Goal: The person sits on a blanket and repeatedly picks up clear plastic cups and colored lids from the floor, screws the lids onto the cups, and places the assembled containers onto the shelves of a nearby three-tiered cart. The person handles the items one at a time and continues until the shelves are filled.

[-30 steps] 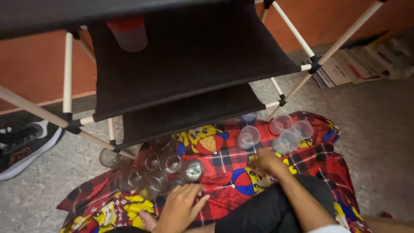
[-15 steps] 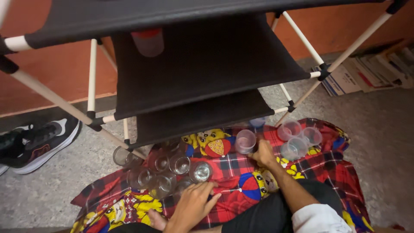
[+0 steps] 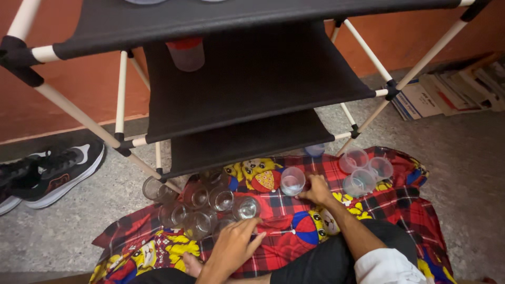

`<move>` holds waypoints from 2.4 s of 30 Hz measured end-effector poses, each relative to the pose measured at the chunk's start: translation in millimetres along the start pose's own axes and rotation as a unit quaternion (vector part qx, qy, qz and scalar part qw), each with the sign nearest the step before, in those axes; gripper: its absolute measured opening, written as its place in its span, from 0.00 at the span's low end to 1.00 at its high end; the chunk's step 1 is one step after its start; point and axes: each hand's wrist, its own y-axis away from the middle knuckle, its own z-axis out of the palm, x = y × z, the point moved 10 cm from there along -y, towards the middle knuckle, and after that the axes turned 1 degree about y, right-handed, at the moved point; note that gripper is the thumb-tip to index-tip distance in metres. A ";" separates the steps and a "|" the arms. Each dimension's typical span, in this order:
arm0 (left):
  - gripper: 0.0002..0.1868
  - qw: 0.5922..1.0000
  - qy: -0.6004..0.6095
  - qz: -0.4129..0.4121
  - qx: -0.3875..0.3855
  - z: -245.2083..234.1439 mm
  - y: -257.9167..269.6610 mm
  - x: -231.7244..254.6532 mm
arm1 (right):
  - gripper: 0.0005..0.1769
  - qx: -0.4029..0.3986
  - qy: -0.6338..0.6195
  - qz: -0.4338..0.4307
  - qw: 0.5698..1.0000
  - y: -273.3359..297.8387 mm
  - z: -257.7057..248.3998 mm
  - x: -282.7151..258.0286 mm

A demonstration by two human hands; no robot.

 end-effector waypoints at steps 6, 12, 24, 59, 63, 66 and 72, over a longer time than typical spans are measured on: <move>0.16 1.000 0.002 -0.018 -0.011 0.1 -2.6 -1.1 | 0.46 -0.007 -0.029 -0.068 0.997 -0.4 8.8 -9.3; 0.16 1.000 0.001 -0.003 -0.001 -1.6 -2.7 2.6 | 0.46 -0.024 0.028 -0.099 0.994 -2.2 22.8 -10.1; 0.23 0.996 0.022 -0.063 0.054 -18.8 -4.2 -6.7 | 0.48 -0.019 -0.085 -0.192 0.978 37.7 -44.3 -105.5; 0.48 0.988 -0.028 -0.029 0.146 -41.8 -0.4 8.3 | 0.42 -0.049 -0.153 -0.487 0.858 169.6 -90.0 -268.6; 0.48 0.989 -0.064 -0.021 0.134 -38.3 2.2 10.5 | 0.42 -0.056 -0.188 -0.455 0.869 162.3 -83.5 -261.2; 0.48 0.987 -0.102 0.004 0.122 -33.4 7.8 14.3 | 0.45 -0.075 -0.232 -0.400 0.884 155.9 -72.7 -251.0; 0.46 0.978 -0.146 0.039 0.145 -38.1 11.4 24.1 | 0.47 -0.154 -0.341 -0.290 0.881 144.9 -50.6 -242.7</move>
